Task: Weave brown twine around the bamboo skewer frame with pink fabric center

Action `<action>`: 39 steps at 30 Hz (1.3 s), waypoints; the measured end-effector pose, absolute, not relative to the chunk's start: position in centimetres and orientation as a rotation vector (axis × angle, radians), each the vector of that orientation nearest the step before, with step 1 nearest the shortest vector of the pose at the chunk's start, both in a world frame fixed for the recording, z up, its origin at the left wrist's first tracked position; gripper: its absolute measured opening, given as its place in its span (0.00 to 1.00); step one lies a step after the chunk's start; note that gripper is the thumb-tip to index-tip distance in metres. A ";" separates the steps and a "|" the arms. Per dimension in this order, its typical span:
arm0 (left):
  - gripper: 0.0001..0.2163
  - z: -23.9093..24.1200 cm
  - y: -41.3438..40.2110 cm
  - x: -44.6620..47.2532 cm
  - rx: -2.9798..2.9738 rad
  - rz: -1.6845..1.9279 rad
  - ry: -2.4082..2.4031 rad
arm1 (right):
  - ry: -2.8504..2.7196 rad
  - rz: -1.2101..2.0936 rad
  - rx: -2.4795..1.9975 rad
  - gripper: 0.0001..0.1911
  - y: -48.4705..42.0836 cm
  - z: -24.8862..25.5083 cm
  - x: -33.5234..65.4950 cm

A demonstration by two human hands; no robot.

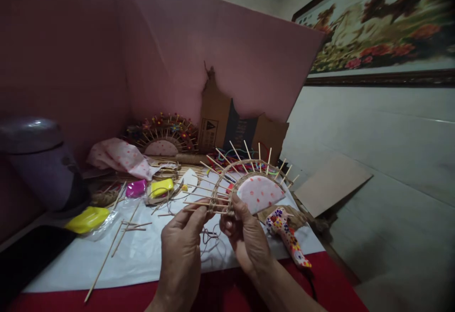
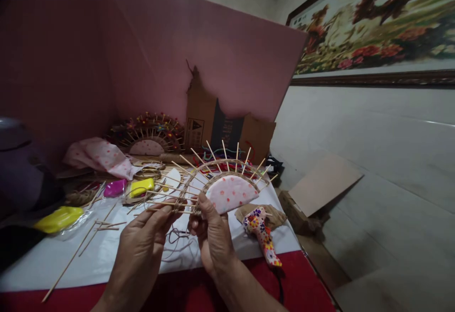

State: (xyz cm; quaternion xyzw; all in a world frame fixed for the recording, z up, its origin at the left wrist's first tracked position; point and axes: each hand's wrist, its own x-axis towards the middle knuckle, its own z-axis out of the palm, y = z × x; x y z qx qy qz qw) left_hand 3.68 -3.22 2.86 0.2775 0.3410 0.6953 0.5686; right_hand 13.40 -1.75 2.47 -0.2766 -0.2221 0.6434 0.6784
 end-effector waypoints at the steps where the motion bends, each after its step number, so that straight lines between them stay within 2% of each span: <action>1: 0.07 2.8 -3.2 3.7 0.656 1.632 0.814 | -0.495 1.438 -0.621 0.13 -1.7 2.5 13.5; 19: 0.06 3.1 -3.3 3.8 0.699 1.673 0.842 | -0.478 1.428 -0.624 0.13 -1.9 2.6 13.9; 27: 0.02 3.4 -3.4 3.9 0.686 1.731 0.856 | -0.503 1.465 -0.622 0.10 -2.3 2.5 13.8; 39: 0.03 3.3 -3.5 3.9 0.656 1.680 0.854 | -0.523 1.592 -0.541 0.10 -2.4 2.9 14.1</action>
